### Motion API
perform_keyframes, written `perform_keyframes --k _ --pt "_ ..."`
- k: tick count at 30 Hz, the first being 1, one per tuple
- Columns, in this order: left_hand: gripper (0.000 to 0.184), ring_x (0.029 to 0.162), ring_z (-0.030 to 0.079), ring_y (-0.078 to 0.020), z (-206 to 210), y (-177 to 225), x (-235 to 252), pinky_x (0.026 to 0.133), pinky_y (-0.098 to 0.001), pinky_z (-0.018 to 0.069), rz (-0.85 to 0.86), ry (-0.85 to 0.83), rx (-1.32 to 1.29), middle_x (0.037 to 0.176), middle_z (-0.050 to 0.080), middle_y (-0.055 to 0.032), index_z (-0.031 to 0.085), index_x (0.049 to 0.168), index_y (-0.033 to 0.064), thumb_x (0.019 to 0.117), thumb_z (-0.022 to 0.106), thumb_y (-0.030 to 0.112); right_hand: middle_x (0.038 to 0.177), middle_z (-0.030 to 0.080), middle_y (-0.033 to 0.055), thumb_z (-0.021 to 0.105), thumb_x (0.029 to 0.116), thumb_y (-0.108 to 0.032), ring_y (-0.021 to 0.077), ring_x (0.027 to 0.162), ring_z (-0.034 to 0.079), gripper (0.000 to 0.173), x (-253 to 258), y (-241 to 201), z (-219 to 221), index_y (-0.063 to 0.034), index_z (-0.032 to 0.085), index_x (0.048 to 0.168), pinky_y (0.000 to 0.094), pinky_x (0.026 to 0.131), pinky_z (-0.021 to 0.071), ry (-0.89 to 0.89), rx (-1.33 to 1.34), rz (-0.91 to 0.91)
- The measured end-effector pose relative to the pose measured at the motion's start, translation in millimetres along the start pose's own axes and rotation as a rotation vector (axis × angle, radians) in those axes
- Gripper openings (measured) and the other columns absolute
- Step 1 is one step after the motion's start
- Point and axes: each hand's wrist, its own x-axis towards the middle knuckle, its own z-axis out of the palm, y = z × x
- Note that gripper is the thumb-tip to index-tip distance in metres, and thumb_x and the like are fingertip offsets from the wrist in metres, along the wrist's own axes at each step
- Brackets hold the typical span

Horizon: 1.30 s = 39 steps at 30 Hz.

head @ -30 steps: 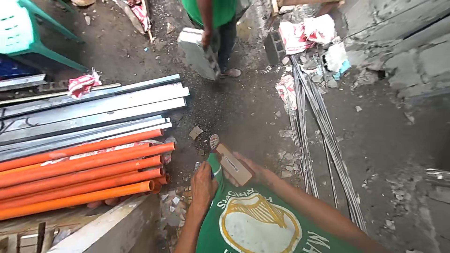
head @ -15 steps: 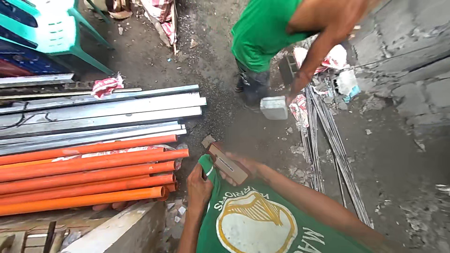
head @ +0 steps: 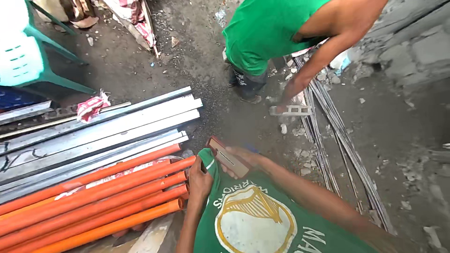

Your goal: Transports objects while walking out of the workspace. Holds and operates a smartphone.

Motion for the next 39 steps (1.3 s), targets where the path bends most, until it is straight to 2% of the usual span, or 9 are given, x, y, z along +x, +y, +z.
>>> perform_keyframes --k 6,8,11,17,22,29,32,35,39 --pt "0.027 0.09 0.071 -0.0122 2.7 0.1 66.3 0.083 -0.0421 0.0599 0.038 -0.074 0.066 0.097 0.074 -0.0011 0.072 0.115 0.0111 0.0927 0.066 0.026 0.089 0.069 0.0095 0.035 0.1007 -0.066 0.0193 0.065 0.067 0.068 27.8 -45.2 -33.8 -0.0071 0.057 0.125 0.0358 0.058 0.0604 0.062 -0.004 -0.007" --pt "0.028 0.087 0.071 -0.01 4.1 3.9 96.7 0.08 -0.0389 0.0612 0.03 -0.059 0.016 0.094 0.074 -0.0003 0.072 0.114 0.0101 0.0914 0.068 0.025 0.088 0.069 0.011 0.036 0.1018 -0.063 0.0205 0.063 0.067 0.066 43.2 -67.8 -48.6 -0.0061 0.057 0.126 0.0375 0.056 0.0599 0.089 -0.031 -0.019" --pt "0.034 0.092 0.071 -0.0065 4.4 15.6 138.2 0.084 -0.0324 0.0616 -0.027 -0.056 -0.101 0.1 0.075 -0.0004 0.07 0.119 0.0073 0.0902 0.07 0.026 0.086 0.069 0.0121 0.036 0.1042 -0.061 0.0219 0.062 0.067 0.063 65.2 -105.4 -67.5 -0.0046 0.059 0.121 0.0399 0.057 0.0593 0.117 -0.062 0.006" --pt "0.044 0.098 0.071 -0.0078 3.2 54.9 215.0 0.09 -0.029 0.0605 -0.157 -0.064 -0.29 0.108 0.074 -0.0041 0.061 0.13 -0.0005 0.0893 0.068 0.016 0.077 0.067 0.0107 0.041 0.1013 -0.067 0.0223 0.058 0.065 0.067 93.0 -191.2 -101.4 -0.0042 0.062 0.108 0.0433 0.056 0.0581 0.153 -0.067 0.119" --pt "0.032 0.093 0.072 -0.009 -2.7 79.1 266.0 0.086 -0.0301 0.0623 -0.147 -0.049 -0.282 0.102 0.075 -0.0031 0.067 0.121 0.0021 0.0917 0.067 0.013 0.079 0.068 0.0104 0.041 0.0998 -0.07 0.0214 0.06 0.066 0.069 112.5 -247.3 -131.6 -0.0047 0.063 0.109 0.0412 0.057 0.0588 0.095 -0.068 0.124" --pt "0.037 0.1 0.072 -0.0153 -13.6 102.6 346.6 0.09 -0.0352 0.0621 -0.185 0.079 -0.465 0.109 0.075 -0.0076 0.064 0.127 0.0009 0.0917 0.067 0.009 0.082 0.069 0.0111 0.041 0.101 -0.066 0.0216 0.061 0.067 0.066 151.0 -329.3 -153.0 -0.0051 0.061 0.115 0.0391 0.056 0.0597 0.028 -0.121 0.095" --pt "0.038 0.102 0.071 -0.0163 -29.2 105.4 381.0 0.092 -0.0353 0.0605 -0.142 0.071 -0.606 0.112 0.072 -0.0101 0.059 0.132 -0.002 0.0959 0.061 0.01 0.087 0.071 0.012 0.038 0.0955 -0.074 0.0214 0.062 0.068 0.074 168.3 -356.8 -170.2 -0.0066 0.061 0.118 0.038 0.055 0.0597 -0.08 -0.051 0.091" --pt "0.038 0.101 0.07 -0.0113 -38.9 102.7 412.1 0.093 -0.0314 0.0596 -0.081 0.15 -0.652 0.111 0.073 -0.0076 0.06 0.128 -0.0042 0.0984 0.059 0.02 0.092 0.071 0.0117 0.037 0.0897 -0.083 0.0196 0.064 0.067 0.091 188.9 -380.5 -184.2 -0.0082 0.055 0.138 0.0333 0.053 0.058 -0.188 0.087 0.045" --pt "0.032 0.099 0.071 -0.0104 -42.5 105.2 467.5 0.092 -0.0303 0.0602 0.014 0.189 -0.661 0.108 0.074 -0.0063 0.064 0.121 -0.0044 0.096 0.064 0.015 0.095 0.071 0.0127 0.045 0.0846 -0.086 0.0204 0.066 0.068 0.099 221.7 -417.4 -213.2 -0.0076 0.051 0.145 0.0327 0.052 0.0584 -0.245 0.171 0.006"
